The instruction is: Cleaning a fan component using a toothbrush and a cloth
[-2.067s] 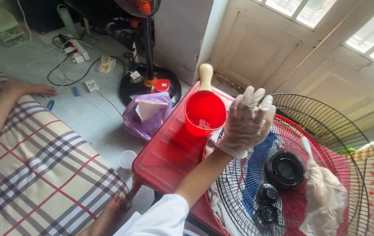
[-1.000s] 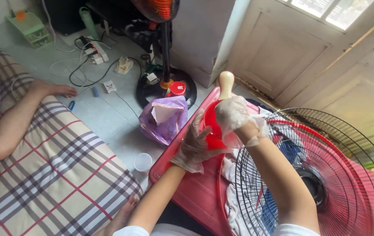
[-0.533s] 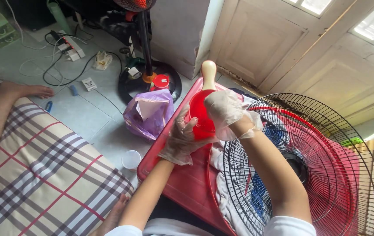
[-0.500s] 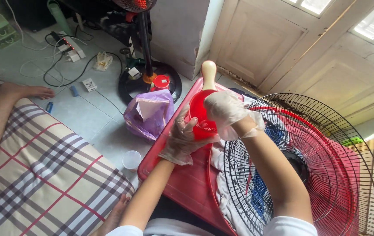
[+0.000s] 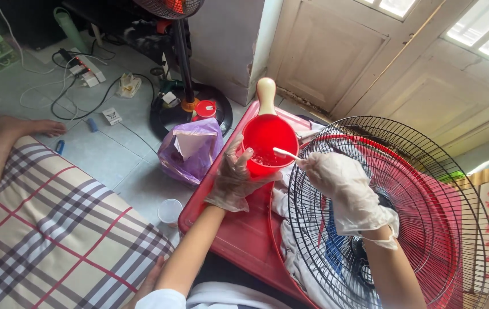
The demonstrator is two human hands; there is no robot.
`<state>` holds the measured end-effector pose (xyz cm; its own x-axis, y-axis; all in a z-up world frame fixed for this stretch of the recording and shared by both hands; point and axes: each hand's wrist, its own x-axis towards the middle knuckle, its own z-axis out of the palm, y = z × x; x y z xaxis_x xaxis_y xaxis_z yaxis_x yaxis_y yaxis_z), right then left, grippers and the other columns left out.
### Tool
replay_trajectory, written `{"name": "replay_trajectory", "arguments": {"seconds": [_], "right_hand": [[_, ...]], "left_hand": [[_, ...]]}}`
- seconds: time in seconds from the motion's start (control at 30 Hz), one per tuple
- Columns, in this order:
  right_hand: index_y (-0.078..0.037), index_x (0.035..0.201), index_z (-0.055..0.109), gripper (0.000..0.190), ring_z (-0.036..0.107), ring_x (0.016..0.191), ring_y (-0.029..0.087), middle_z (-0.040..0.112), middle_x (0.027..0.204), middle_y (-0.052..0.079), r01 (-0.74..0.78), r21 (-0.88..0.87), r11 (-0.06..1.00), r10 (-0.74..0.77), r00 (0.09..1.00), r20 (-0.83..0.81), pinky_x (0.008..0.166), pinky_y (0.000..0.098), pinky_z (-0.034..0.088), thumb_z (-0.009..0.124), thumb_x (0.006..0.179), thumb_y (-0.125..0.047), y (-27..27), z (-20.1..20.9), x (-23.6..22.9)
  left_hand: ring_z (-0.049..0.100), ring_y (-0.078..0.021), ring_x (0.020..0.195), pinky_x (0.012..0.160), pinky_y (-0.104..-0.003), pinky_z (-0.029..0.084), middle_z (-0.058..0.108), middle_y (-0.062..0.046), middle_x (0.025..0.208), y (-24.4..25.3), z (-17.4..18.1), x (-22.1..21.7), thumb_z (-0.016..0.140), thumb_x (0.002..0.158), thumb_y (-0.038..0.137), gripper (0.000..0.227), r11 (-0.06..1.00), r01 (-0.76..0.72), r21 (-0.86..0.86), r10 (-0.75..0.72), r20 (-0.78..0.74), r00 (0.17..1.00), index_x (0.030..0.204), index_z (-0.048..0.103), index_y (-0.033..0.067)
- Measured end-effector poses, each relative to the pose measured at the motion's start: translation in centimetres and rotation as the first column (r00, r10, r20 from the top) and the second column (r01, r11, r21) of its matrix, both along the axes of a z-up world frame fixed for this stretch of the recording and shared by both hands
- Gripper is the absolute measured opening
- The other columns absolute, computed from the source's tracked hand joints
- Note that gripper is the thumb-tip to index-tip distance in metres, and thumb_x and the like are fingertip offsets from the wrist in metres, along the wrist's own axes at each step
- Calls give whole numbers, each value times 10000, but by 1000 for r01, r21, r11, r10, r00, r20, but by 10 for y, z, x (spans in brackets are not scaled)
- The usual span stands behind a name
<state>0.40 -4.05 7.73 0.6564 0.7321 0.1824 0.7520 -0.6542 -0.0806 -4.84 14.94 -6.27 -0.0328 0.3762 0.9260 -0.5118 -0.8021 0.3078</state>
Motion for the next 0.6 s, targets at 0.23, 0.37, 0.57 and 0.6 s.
{"name": "replay_trajectory", "arguments": {"seconds": [0.23,0.37,0.57,0.6], "right_hand": [[-246,812,555,433,700,835,277,649,767,59,313,-149,938,-343,897,-279,650,416,545,331,969,-582,-14,-27,-8],[-235,851,583,395,703,888,318,682,812,76,418,-177,891,-450,862,-234,719,464,560,416,927,-585,-11,-14,-15],[-202,765,593,303,625,674,219,604,640,48,327,294,898,-201,899,-389,608,363,494,500,933,-437,-42,55,-43],[-247,783,619,252,630,667,163,610,620,-21,413,319,853,-258,866,-429,615,320,505,516,934,-421,-49,51,-40]], "left_hand": [[613,-267,1057,890,-327,548,538,-157,1189,2,58,5,670,851,600,727,979,-48,196,-1,244,970,1381,401,181],[586,-450,1205,934,-454,626,475,-221,1302,16,34,-31,891,720,248,734,914,363,180,-303,-292,907,1184,323,229],[387,-259,1380,1193,-374,281,277,-151,1511,-16,61,-44,900,680,439,929,868,91,-487,-355,-484,800,1406,373,197],[442,-326,1322,1123,-437,352,385,-175,1423,-23,71,-34,918,693,318,766,966,124,-228,-204,-374,905,1281,460,142]]}}
